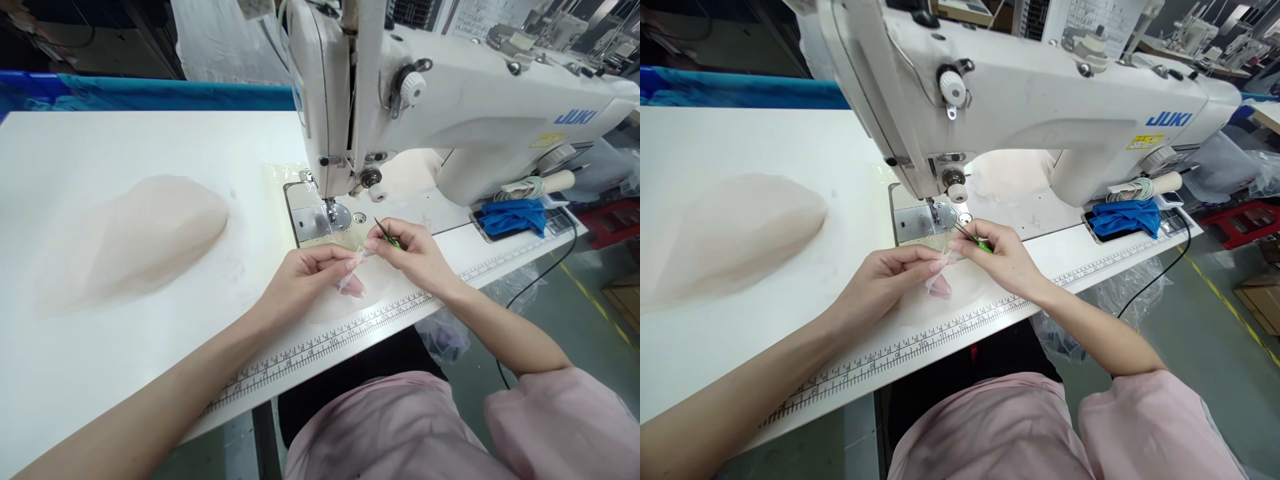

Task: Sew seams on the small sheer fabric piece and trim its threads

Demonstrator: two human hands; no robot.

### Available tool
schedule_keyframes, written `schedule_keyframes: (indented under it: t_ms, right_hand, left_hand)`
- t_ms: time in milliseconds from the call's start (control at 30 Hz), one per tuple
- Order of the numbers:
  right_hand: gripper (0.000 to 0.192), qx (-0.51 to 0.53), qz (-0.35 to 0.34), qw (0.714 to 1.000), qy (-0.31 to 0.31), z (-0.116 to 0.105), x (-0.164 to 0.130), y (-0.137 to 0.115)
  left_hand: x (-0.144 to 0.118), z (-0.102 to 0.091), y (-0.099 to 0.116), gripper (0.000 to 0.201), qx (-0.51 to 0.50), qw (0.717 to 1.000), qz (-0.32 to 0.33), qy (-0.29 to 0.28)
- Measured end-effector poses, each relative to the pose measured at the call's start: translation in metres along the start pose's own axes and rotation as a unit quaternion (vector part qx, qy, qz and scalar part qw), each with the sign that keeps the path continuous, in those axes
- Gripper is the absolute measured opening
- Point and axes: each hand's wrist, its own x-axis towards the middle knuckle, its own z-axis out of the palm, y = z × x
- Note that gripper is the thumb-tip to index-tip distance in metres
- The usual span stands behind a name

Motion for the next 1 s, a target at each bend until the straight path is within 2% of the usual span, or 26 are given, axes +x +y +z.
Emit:
schedule_keyframes:
  t_ms: [567,1000]
  right_hand:
    - [0.029,-0.006,-0.001,0.999,0.037,-0.0024,-0.0008,0.0021]
    - [0.025,0.009,0.004,0.997,0.074,-0.0095,-0.0044,0.0063]
  left_hand:
    - [0.0004,-0.0018,0.0005,0.015,-0.01,1.0,-0.007,-0.017]
    - [-0.0005,0.0006,0.004,0.02,0.014,1.0,-0.005,-0.003]
